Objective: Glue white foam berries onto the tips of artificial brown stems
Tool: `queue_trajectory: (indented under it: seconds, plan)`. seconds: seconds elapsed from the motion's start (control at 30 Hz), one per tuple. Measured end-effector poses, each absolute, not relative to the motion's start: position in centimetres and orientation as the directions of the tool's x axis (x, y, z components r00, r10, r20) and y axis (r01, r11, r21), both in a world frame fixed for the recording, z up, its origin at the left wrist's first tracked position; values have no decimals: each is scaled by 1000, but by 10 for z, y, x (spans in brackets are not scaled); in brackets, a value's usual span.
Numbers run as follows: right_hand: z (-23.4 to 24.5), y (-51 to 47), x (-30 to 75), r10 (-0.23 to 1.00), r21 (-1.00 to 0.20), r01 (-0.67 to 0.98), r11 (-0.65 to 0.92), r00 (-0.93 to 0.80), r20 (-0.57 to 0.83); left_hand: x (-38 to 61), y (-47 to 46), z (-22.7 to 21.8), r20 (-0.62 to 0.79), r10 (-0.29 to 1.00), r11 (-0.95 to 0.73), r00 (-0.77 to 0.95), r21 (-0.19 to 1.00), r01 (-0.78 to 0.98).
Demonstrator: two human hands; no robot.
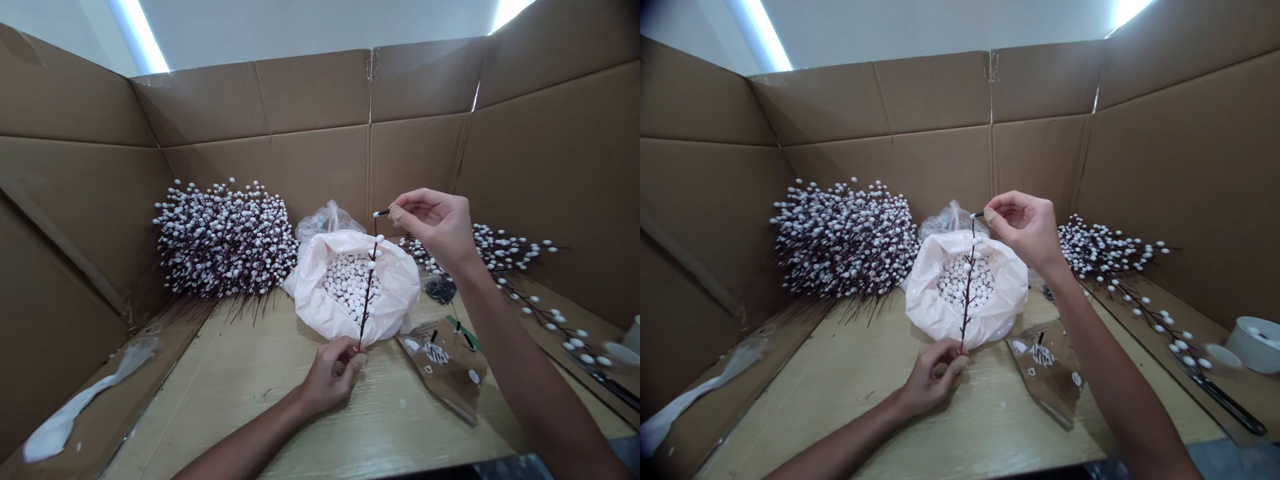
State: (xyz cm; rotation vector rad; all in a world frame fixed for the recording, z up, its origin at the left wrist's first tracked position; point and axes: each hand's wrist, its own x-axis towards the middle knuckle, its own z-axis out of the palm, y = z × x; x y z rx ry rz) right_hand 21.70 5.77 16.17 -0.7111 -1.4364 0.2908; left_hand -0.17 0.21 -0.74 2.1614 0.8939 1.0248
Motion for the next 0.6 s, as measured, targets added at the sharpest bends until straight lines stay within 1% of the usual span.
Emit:
queue_trajectory:
  seconds: [0.6]
  plan:
    - [161, 59, 218, 583, -595, 286, 751, 134, 801, -1, 1, -6, 416, 780, -588, 468, 742, 321]
